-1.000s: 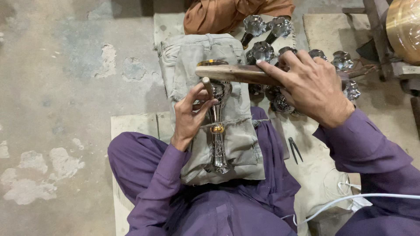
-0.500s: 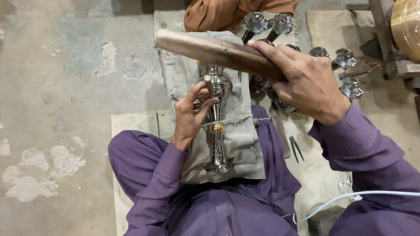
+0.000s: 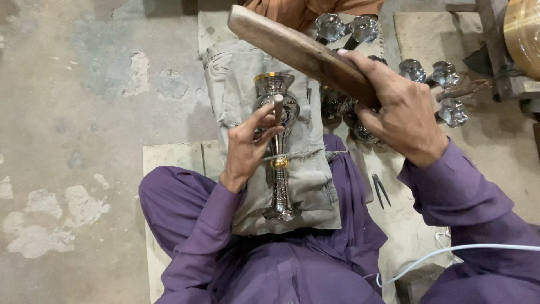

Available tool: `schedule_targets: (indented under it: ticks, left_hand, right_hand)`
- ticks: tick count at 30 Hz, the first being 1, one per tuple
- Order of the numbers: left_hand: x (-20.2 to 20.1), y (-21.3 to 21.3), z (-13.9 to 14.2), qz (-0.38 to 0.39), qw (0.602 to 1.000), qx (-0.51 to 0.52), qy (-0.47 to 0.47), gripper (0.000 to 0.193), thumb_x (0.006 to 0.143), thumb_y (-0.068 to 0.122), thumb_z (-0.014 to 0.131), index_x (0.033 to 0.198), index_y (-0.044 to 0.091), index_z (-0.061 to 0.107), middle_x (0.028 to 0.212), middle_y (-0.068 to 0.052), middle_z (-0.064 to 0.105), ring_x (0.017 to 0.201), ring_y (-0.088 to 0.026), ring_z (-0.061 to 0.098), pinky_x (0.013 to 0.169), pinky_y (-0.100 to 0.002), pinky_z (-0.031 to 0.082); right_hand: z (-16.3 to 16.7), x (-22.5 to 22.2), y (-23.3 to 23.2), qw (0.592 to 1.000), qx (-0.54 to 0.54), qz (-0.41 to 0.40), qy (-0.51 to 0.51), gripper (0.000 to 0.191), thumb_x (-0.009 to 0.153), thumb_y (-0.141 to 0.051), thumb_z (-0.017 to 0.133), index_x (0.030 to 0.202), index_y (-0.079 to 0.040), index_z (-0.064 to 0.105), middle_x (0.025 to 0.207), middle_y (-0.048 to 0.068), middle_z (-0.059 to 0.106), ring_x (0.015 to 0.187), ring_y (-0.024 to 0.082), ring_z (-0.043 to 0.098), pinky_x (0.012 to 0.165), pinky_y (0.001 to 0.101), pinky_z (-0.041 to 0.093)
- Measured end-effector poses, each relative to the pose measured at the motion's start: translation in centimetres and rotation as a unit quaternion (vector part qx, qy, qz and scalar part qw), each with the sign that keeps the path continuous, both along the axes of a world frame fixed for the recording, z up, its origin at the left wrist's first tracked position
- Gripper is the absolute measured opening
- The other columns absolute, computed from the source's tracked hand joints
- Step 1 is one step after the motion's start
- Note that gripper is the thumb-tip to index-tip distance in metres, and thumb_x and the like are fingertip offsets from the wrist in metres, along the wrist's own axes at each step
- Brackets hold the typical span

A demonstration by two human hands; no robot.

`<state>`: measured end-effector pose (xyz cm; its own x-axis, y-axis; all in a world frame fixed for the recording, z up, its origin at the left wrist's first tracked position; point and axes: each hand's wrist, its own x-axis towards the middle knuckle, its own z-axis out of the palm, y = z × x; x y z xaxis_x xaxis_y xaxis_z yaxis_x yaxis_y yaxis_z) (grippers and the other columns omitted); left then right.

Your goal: The person sits cross-legged on the floor with an engraved metal vase resting on a cloth cushion on their lap. They hold a small punch against the vase's surface and repeatedly strike it with a wooden mallet, repositioning the punch to work different areas of the pattern, with finished vases stacked nearby.

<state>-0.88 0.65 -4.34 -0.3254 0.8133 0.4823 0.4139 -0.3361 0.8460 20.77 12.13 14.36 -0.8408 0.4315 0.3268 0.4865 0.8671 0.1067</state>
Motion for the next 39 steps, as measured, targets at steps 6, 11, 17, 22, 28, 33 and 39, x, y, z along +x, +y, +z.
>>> schedule_targets:
  ticks: [6,11,17,22,28,33,39]
  left_hand:
    - [-0.3,0.2,0.5,-0.012,1.0,-0.027,0.002,0.055,0.09,0.009,0.08,0.141,0.014,0.059,0.104,-0.011,0.079,0.094,-0.02,0.08,0.079,-0.035,0.067]
    - [-0.7,0.6,0.7,-0.044,0.997,-0.027,0.055,0.057,0.091,0.008,0.079,0.144,0.014,0.059,0.11,-0.012,0.078,0.094,-0.021,0.079,0.082,-0.035,0.066]
    - [-1.1,0.6,1.4,-0.062,0.995,-0.019,0.072,0.057,0.09,0.006,0.078,0.143,0.012,0.06,0.109,-0.015,0.077,0.097,-0.022,0.079,0.083,-0.035,0.063]
    - [-1.3,0.8,2.0,-0.083,0.991,-0.037,0.096,0.052,0.091,0.01,0.076,0.141,0.013,0.062,0.107,-0.013,0.078,0.095,-0.024,0.079,0.081,-0.037,0.063]
    - [-1.8,0.9,3.0,-0.143,0.983,-0.051,0.099,0.051,0.092,0.013,0.074,0.141,0.018,0.062,0.111,-0.008,0.078,0.093,-0.023,0.079,0.082,-0.037,0.063]
    - [-2.2,1.1,3.6,-0.164,0.976,-0.034,0.138,0.05,0.089,0.014,0.075,0.138,0.018,0.064,0.118,-0.009,0.076,0.092,-0.027,0.076,0.078,-0.04,0.061]
    - [-3.0,1.8,3.0,-0.2,0.962,-0.03,0.181,0.039,0.091,0.012,0.074,0.13,0.018,0.067,0.107,-0.008,0.078,0.087,-0.026,0.076,0.075,-0.039,0.061]
  right_hand:
    - [-1.6,1.3,0.2,0.998,-0.017,-0.023,0.047,0.073,0.087,-0.003,0.065,0.156,-0.024,0.054,0.098,0.003,0.065,0.075,0.017,0.061,0.066,0.0346,0.053]
    - [-2.7,2.1,-0.1,0.989,0.108,-0.075,-0.069,0.072,0.086,-0.002,0.068,0.152,-0.028,0.059,0.09,-0.001,0.07,0.073,0.018,0.067,0.059,0.0358,0.054]
    - [-4.2,3.0,-0.5,0.998,0.029,-0.061,-0.017,0.081,0.079,-0.003,0.065,0.156,-0.025,0.053,0.097,0.004,0.071,0.078,0.021,0.069,0.065,0.0398,0.058]
    - [-5.4,3.6,-0.5,0.984,-0.109,-0.058,0.126,0.068,0.089,-0.005,0.062,0.154,-0.021,0.049,0.107,0.008,0.068,0.078,0.02,0.067,0.067,0.0377,0.058]
    - [-6.5,4.3,-1.8,0.981,-0.067,-0.045,0.179,0.071,0.091,-0.008,0.067,0.157,-0.019,0.046,0.111,0.012,0.07,0.091,0.027,0.072,0.077,0.0394,0.061]
    - [-8.1,5.2,-2.4,0.987,-0.017,-0.108,0.114,0.06,0.089,-0.01,0.072,0.147,-0.017,0.058,0.098,0.013,0.073,0.078,0.028,0.072,0.067,0.0417,0.06]
    - [-11.3,6.8,-1.2,0.984,-0.009,-0.046,0.172,0.048,0.098,-0.02,0.079,0.142,-0.013,0.062,0.093,0.01,0.073,0.071,0.022,0.069,0.065,0.0387,0.058]
